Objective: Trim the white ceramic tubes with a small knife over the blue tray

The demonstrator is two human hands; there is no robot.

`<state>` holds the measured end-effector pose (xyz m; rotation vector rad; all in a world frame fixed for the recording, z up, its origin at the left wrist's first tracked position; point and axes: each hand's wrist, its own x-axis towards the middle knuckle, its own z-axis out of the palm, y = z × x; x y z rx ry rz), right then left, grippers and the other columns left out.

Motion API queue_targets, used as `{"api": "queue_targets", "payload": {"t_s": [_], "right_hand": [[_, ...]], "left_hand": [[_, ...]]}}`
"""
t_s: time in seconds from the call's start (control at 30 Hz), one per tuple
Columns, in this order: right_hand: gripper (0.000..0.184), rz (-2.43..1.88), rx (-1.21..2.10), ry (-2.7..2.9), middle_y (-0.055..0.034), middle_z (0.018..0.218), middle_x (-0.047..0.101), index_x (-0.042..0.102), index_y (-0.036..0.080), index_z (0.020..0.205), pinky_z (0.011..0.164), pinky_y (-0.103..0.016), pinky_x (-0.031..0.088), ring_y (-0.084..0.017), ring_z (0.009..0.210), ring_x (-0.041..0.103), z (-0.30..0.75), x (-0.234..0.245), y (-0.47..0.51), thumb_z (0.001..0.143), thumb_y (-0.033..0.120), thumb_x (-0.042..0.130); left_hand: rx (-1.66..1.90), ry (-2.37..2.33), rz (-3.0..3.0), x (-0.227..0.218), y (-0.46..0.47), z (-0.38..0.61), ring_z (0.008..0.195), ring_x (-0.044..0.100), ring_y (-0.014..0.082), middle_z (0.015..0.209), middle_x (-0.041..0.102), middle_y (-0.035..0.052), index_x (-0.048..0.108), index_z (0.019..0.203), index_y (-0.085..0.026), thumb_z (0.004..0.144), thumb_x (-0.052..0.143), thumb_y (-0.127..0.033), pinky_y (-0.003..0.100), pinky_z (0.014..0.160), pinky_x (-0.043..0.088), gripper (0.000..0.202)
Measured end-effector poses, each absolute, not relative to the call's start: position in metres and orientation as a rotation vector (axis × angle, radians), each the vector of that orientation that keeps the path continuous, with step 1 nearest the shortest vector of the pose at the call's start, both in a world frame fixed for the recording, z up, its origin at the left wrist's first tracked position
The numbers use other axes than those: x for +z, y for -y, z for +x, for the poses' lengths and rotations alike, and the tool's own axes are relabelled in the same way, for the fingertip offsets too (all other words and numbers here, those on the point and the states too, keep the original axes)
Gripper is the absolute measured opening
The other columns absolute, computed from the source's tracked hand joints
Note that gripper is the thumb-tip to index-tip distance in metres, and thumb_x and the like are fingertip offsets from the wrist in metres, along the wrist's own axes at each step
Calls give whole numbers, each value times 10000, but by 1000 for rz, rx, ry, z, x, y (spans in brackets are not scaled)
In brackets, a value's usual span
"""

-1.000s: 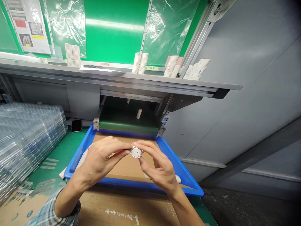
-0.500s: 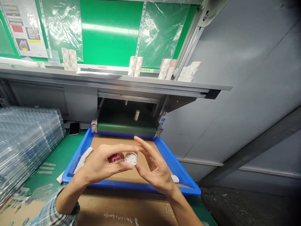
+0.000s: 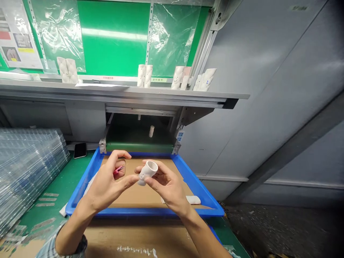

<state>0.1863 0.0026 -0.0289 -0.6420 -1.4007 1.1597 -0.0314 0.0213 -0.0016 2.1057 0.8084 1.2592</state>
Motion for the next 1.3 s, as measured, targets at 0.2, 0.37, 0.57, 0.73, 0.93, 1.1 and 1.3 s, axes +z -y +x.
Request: {"api": "queue_targets", "payload": {"t_s": [0.2,0.37,0.57,0.73,0.93,1.1,1.3], "right_hand": [[248,-811,587,1570,-29,1154,807,749,296,1175,1036,-365,595,-214,1086,755,183,-38,-3,950,325,848],[213,-808,348,1685,-30,1148,788,719,287,1190,982,-329,611,-214,1061,755,185,-34,-3,992,260,792],[228,-774,274,1762,-52,1165,781,698,278,1227,944,-346,630,-238,1066,760,186,-30,-1,1011,283,770],[233,-803,327,1758,-64,1182,786,712,294,1229,949,-381,634,-271,1101,759,187,-29,1,1006,303,777],[248,-788,306,1762,-54,1174,780,705,302,1236,961,-365,625,-252,1086,753,186,-28,1,1003,260,778],[258,-770,293,1773,-36,1164,776,708,313,1250,967,-335,609,-227,1077,745,187,-27,1,1010,238,768],[256,-811,459,1627,-47,1154,767,723,297,1196,981,-367,613,-241,1068,750,184,-32,-1,965,325,831]], "left_hand": [[1089,-929,2262,3,-20,-33,630,486,147,762,527,-37,497,965,-240,1159,311,-446,265,607,383,339],[1161,-1100,2604,-5,-17,-23,608,614,166,768,697,-11,558,900,-230,1122,453,-572,297,592,341,421],[1280,-1186,2786,-10,-17,-21,593,686,181,764,750,-8,603,883,-218,1065,505,-696,324,547,306,521],[1265,-1175,2810,-6,-17,-20,587,681,178,753,753,-13,608,874,-217,1074,506,-677,314,550,333,512],[1238,-1153,2818,-4,-15,-21,596,684,181,755,754,-1,616,873,-211,1106,399,-679,309,558,318,566],[1157,-1166,2808,-5,-14,-21,561,635,164,709,730,-1,605,815,-206,1124,408,-629,318,545,235,561],[1202,-989,2733,-6,-17,-21,591,646,153,723,714,-17,647,864,-215,1127,506,-523,294,557,292,429]]}}
